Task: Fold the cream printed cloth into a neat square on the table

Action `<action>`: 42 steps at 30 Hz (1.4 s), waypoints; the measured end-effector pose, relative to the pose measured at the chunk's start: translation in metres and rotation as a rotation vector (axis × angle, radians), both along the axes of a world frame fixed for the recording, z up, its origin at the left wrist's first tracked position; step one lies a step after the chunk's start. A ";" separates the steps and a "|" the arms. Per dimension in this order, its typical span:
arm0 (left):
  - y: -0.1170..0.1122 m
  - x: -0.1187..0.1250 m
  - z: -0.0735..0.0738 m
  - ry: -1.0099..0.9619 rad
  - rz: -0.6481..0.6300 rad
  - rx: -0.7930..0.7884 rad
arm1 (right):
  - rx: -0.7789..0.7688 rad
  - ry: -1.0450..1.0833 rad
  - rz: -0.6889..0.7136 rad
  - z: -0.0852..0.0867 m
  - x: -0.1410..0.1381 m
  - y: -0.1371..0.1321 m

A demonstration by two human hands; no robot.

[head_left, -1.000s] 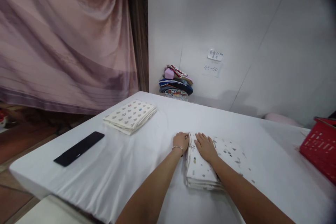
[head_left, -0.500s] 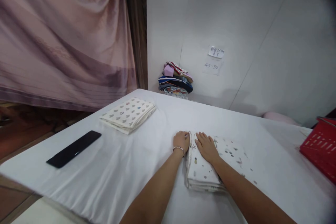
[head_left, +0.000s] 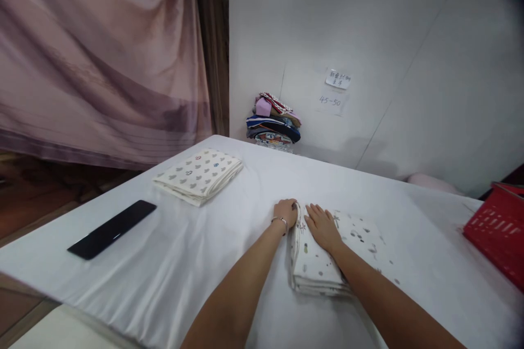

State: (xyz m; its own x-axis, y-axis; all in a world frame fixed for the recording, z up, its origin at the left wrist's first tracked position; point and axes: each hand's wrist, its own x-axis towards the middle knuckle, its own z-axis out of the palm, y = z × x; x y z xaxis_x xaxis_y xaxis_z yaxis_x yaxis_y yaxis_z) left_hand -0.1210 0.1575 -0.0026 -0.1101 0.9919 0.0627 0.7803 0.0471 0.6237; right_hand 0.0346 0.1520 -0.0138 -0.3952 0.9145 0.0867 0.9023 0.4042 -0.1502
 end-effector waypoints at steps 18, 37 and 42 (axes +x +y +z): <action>-0.008 -0.012 0.000 -0.124 0.085 -0.050 | 0.025 -0.004 0.009 0.001 0.000 -0.002; -0.023 0.002 0.006 -0.144 0.049 -0.149 | 0.039 0.017 0.019 -0.001 0.002 -0.002; -0.020 0.003 0.004 -0.178 -0.008 -0.206 | 0.042 0.009 0.024 -0.001 0.002 -0.002</action>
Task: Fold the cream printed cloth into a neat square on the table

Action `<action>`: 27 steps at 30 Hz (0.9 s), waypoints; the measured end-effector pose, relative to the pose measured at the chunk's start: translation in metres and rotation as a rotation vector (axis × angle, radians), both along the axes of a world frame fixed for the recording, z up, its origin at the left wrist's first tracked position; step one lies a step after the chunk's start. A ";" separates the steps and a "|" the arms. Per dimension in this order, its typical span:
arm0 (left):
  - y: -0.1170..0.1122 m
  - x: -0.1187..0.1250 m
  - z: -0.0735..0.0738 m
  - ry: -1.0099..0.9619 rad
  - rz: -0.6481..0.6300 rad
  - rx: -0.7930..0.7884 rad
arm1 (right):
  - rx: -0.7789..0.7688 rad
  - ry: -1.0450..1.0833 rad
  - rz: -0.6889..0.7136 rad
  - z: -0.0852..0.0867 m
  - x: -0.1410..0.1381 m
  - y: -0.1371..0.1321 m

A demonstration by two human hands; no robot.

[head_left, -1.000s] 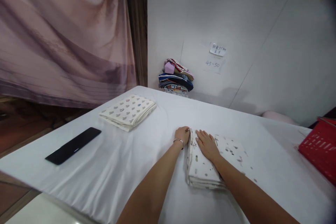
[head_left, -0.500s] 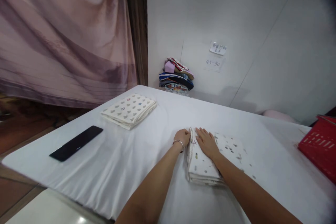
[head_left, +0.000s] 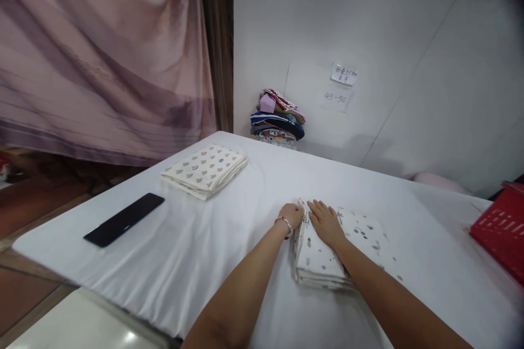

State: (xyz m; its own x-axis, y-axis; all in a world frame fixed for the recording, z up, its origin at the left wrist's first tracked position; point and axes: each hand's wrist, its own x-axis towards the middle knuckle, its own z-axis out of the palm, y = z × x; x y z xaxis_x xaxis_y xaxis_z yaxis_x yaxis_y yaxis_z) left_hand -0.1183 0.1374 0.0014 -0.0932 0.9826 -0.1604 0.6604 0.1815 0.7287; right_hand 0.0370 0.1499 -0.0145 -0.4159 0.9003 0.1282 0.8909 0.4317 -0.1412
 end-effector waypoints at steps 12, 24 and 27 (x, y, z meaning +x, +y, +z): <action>0.004 0.000 -0.015 -0.205 0.062 0.002 | -0.001 -0.006 -0.003 -0.002 0.000 0.001; 0.003 -0.001 -0.007 -0.258 0.194 0.044 | -0.005 -0.010 -0.003 -0.003 0.000 0.002; 0.001 0.000 -0.003 -0.250 0.215 0.043 | 0.004 0.003 0.003 -0.003 0.001 0.002</action>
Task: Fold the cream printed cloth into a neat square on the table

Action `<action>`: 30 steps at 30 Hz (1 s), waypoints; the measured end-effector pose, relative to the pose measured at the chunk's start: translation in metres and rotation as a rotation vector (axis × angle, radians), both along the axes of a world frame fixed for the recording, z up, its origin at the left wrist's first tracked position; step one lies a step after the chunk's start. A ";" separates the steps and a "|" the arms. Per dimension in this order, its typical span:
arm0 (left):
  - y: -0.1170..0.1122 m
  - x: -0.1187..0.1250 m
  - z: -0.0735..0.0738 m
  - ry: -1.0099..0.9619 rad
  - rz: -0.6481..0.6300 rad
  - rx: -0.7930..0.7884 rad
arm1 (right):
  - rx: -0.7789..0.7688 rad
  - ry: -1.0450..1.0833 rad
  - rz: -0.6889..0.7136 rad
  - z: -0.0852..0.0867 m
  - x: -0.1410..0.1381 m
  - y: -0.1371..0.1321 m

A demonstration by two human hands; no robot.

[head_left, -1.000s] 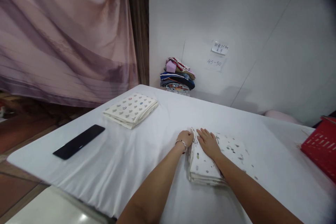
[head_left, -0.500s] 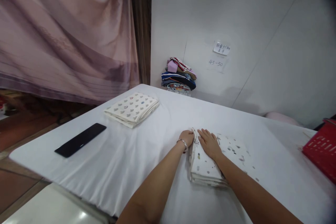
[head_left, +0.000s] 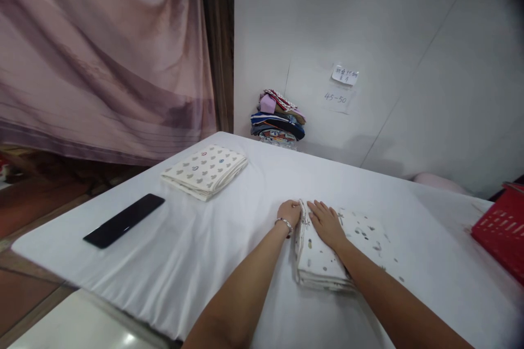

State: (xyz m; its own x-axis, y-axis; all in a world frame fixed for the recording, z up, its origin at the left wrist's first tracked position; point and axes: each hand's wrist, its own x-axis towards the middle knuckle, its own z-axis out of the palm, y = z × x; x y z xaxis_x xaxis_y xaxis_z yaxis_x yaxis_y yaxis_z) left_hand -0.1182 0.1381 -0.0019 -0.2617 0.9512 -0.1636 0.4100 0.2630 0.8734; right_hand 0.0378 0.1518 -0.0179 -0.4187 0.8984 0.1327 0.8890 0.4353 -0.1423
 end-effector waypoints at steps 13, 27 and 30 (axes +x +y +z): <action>0.004 0.001 -0.004 -0.247 -0.045 -0.169 | 0.050 0.019 0.047 0.004 0.000 -0.005; 0.005 -0.005 0.007 -0.972 -0.198 -0.217 | 0.094 -0.031 0.096 0.001 0.001 -0.002; 0.006 -0.008 0.007 -1.033 -0.227 -0.217 | 0.089 -0.038 0.099 0.002 0.000 -0.003</action>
